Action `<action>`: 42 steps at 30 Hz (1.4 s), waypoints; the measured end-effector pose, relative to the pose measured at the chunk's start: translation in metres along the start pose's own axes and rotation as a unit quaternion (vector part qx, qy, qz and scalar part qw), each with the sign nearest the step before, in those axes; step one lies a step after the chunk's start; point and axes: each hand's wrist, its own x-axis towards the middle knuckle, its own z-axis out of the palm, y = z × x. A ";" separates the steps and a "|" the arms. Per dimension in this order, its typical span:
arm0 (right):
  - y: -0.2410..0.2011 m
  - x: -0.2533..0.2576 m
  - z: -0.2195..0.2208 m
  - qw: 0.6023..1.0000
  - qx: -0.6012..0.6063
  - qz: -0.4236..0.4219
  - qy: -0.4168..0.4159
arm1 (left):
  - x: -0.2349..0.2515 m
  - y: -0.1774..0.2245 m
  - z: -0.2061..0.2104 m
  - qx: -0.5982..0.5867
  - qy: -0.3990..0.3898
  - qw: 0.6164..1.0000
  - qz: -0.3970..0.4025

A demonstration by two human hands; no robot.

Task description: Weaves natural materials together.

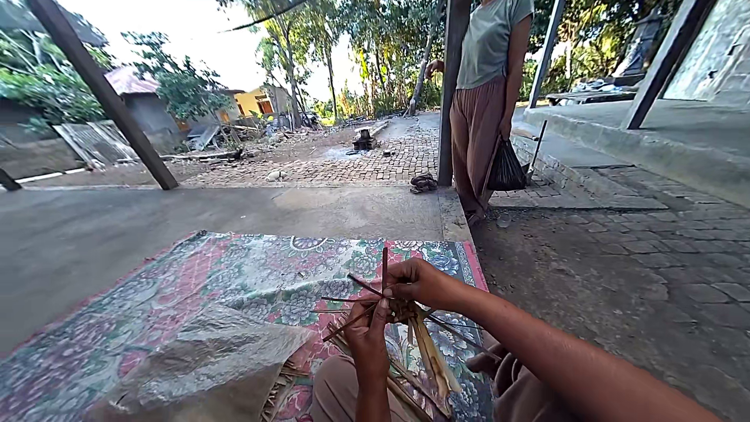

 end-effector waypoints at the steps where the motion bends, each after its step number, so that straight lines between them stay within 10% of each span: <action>1: 0.000 -0.001 -0.002 1.000 0.003 -0.007 -0.002 | 0.000 0.001 0.000 -0.010 0.004 1.000 -0.011; 20: 0.000 -0.005 -0.011 0.995 -0.074 -0.026 -0.059 | 0.005 0.005 -0.009 -0.100 -0.063 0.981 -0.151; 30: -0.001 -0.001 -0.007 0.991 -0.125 0.016 -0.037 | 0.005 0.015 0.000 0.018 -0.020 0.996 -0.082; 42: -0.006 0.002 0.001 0.991 -0.051 -0.009 -0.127 | 0.007 0.002 -0.016 -0.150 -0.049 0.975 -0.158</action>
